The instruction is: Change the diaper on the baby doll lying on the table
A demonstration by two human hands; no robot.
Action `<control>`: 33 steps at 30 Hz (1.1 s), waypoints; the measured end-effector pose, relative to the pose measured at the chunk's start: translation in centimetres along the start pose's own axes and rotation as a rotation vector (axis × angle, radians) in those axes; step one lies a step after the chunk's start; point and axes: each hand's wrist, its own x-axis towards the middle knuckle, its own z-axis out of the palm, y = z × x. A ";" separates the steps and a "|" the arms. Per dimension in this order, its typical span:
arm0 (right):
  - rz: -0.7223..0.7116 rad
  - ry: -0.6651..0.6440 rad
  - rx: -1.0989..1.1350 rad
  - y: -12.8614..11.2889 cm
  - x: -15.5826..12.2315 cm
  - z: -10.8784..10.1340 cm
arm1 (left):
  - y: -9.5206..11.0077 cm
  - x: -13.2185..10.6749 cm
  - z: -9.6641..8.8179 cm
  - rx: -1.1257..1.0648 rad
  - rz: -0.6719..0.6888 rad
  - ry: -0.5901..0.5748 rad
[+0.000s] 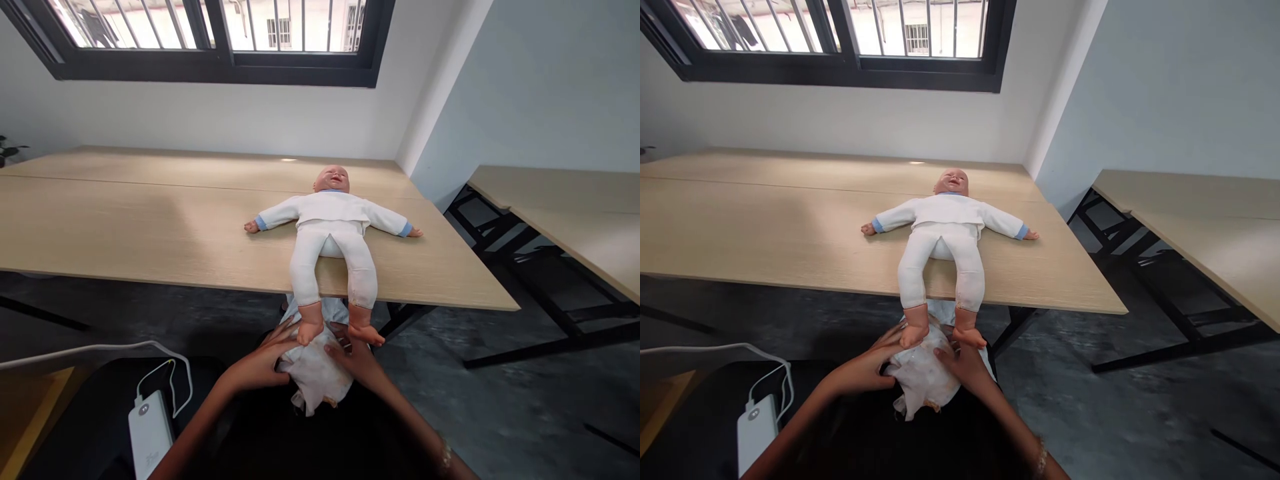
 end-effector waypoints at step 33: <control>0.164 0.199 0.649 -2.2 -9.0 -17.2 | 12.4 10.6 5.3 -0.235 0.403 0.129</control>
